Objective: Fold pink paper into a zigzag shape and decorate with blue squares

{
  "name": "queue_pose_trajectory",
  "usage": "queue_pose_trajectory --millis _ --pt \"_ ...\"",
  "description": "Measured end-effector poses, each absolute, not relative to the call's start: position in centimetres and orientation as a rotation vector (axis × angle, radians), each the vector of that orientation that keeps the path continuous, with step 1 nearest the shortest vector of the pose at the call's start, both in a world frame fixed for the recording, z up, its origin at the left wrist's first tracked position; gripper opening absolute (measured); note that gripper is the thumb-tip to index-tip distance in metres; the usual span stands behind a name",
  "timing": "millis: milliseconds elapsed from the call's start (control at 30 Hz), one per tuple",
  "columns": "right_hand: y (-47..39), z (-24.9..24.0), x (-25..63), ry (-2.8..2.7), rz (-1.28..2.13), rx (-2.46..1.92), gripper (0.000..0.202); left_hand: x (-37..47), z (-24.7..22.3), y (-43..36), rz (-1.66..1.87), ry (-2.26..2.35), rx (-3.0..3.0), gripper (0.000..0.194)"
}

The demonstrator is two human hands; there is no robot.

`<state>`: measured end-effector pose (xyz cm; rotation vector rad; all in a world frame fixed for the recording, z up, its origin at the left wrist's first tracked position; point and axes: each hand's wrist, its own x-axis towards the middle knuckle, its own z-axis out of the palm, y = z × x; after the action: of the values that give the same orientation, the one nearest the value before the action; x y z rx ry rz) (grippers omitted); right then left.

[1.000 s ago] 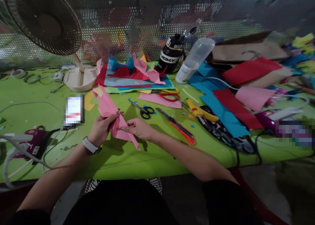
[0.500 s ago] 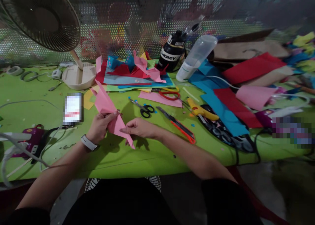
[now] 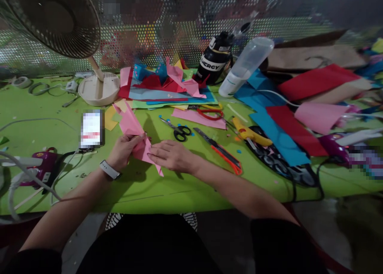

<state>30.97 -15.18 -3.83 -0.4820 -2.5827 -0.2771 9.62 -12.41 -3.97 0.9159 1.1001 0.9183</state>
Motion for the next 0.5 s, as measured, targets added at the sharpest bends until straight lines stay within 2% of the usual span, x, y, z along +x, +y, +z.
queue_pose_trajectory --millis 133,233,333,500 --pt "-15.2 -4.8 31.1 -2.542 -0.332 -0.54 0.025 7.9 -3.1 -13.6 0.631 1.233 1.259 0.043" --pt "-15.6 -5.8 31.4 -2.546 -0.265 -0.592 0.025 7.0 -2.6 -14.7 0.685 1.457 1.873 0.036" --pt "-16.0 -6.4 31.6 -2.6 -0.176 -0.613 0.028 7.2 -3.1 -15.1 0.65 1.349 2.526 0.032" --pt "-16.2 -6.4 32.4 -2.671 -0.009 -0.602 0.033 8.0 -5.5 -14.5 0.365 1.124 2.909 0.061"
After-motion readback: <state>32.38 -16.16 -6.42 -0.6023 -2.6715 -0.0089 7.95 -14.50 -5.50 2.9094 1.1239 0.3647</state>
